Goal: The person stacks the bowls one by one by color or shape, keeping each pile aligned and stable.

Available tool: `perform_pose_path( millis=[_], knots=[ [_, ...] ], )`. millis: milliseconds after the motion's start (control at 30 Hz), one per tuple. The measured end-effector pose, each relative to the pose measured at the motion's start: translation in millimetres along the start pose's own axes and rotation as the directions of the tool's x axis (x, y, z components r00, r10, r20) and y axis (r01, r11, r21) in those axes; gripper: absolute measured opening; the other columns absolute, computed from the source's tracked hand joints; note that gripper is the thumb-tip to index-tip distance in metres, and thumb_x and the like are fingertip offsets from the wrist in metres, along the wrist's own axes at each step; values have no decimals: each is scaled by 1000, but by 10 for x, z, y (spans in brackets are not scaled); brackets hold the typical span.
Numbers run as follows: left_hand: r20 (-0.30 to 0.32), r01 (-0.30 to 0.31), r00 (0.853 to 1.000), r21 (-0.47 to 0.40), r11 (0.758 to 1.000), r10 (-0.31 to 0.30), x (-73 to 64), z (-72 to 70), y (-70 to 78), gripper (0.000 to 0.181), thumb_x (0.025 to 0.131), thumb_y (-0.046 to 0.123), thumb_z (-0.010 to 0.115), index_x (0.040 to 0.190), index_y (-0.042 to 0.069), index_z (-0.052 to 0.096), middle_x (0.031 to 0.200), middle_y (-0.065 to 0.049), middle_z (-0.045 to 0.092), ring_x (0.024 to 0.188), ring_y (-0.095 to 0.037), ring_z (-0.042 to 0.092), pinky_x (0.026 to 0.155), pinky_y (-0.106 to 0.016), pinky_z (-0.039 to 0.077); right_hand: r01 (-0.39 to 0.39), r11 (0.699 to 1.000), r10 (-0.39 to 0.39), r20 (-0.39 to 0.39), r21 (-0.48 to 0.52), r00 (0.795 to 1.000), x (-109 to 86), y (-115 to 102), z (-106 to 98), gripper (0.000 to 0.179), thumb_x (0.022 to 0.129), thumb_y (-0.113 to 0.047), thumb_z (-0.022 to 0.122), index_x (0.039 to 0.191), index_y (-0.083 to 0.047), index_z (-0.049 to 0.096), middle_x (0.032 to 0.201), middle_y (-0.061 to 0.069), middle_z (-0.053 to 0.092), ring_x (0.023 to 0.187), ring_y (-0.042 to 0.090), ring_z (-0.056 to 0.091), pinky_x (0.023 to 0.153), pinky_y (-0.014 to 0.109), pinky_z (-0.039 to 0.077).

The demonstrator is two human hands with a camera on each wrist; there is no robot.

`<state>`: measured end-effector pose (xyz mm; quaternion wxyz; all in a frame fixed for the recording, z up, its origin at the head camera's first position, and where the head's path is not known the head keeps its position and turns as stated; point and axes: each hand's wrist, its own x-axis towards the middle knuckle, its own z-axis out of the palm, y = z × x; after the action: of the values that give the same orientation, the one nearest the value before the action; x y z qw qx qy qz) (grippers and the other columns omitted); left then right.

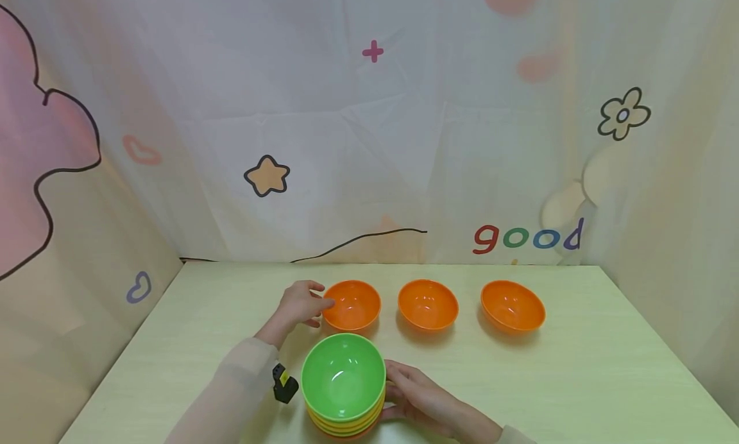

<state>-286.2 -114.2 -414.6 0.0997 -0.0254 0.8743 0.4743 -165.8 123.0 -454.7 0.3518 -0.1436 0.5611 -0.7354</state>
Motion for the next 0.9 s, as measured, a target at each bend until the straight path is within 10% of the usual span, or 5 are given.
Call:
perform_pose_path(
  millis=[900],
  knots=[
    [11, -7, 1000, -44, 999, 8, 49, 78, 54, 38, 78, 4, 66, 113, -6, 56, 97, -20, 59, 70, -24, 66, 53, -30, 55, -3, 1000, 4, -27, 14, 1000, 6, 15, 4, 60, 98, -40, 39, 141, 2, 30, 129, 17, 52, 106, 22, 57, 88, 42, 50]
  ],
)
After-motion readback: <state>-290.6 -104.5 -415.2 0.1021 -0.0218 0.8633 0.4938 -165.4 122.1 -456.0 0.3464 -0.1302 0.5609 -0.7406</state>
